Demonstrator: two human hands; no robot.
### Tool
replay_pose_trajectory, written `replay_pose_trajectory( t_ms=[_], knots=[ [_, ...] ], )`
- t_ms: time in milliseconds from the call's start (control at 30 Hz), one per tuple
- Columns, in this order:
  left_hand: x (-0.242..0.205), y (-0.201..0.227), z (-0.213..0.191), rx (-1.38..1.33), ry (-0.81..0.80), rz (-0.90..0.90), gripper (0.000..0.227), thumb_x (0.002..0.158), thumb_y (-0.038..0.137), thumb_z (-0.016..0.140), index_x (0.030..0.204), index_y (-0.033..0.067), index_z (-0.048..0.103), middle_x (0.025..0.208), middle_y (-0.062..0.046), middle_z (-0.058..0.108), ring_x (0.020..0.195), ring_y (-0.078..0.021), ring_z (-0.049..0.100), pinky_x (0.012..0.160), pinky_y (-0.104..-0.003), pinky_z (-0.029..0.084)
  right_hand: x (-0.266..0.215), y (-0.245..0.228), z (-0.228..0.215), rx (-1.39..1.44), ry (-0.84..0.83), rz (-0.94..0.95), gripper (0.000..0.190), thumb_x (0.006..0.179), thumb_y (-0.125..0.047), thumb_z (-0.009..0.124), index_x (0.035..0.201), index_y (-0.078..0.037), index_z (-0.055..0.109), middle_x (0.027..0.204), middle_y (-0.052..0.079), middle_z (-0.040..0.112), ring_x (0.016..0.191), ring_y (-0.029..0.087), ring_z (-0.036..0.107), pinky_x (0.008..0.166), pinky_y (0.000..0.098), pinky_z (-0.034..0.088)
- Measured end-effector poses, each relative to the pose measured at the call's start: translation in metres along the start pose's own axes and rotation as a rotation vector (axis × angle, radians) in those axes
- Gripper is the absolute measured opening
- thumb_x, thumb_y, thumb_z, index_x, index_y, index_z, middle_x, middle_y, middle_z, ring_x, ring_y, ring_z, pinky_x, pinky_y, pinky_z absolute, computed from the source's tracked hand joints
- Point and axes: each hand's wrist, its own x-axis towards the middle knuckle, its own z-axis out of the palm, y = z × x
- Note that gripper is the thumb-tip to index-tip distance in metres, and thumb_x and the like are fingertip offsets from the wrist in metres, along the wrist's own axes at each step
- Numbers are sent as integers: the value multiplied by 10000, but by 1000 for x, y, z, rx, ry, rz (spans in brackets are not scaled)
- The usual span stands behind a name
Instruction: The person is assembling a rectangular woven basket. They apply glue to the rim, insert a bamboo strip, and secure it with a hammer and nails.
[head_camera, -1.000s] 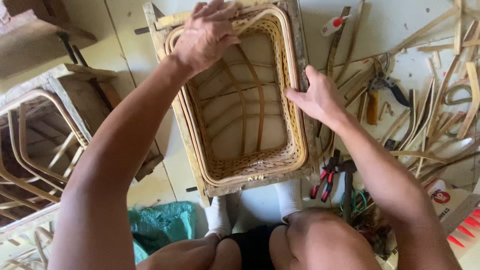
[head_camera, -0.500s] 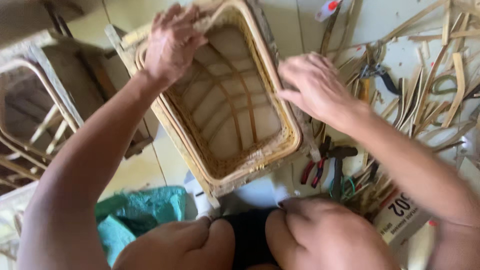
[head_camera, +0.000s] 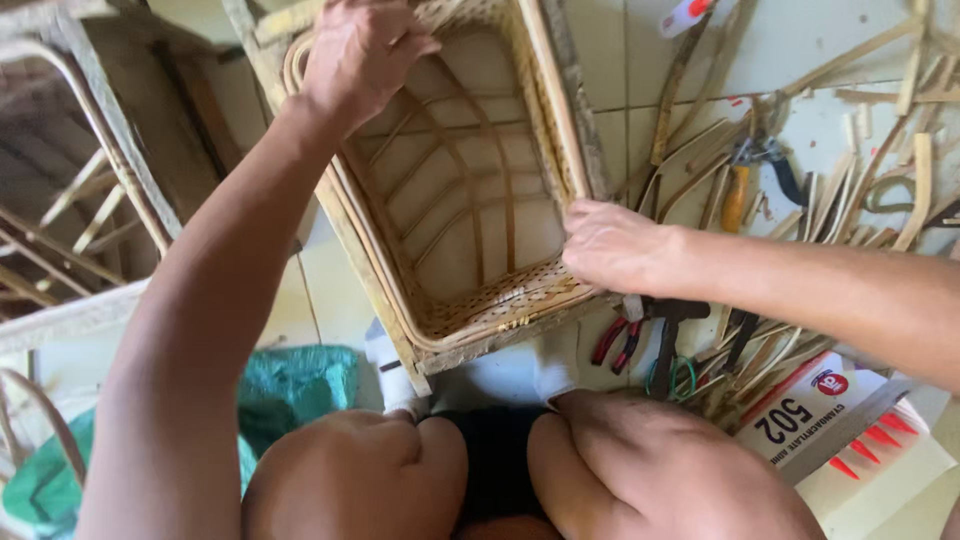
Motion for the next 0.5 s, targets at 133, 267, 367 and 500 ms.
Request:
replay_pose_trajectory(
  t_ms=[133,267,367,500],
  knots=[
    [-2,10,-5,69,119,126,113,977,144,809,907,54,807,795,-70,733,696,-226,654,710,-439,489,3,9,-1,181,-87,-37,151,677,-288,829,662,-153,763,727,42,712,925,206,594,982,400,389],
    [-2,14,-7,32,106,115,124,996,145,796,951,36,754,771,-85,685,684,-234,634,656,-410,492,0,10,-10,205,-25,-76,147,646,-266,847,682,-147,768,707,38,690,888,210,594,1003,415,380],
    [-6,8,-2,-27,112,103,164,1038,129,764,967,2,688,791,-93,663,691,-224,630,624,-377,494,1,7,-17,216,-63,-72,152,643,-264,851,684,-139,773,728,28,701,900,206,591,1050,433,349],
    [-10,-4,13,-19,-4,-78,151,1104,136,706,983,47,692,715,-69,648,569,-173,587,494,-331,465,0,2,-24,174,-167,-23,147,710,-292,831,725,-161,766,758,41,720,952,206,586,1105,424,347]
  ],
)
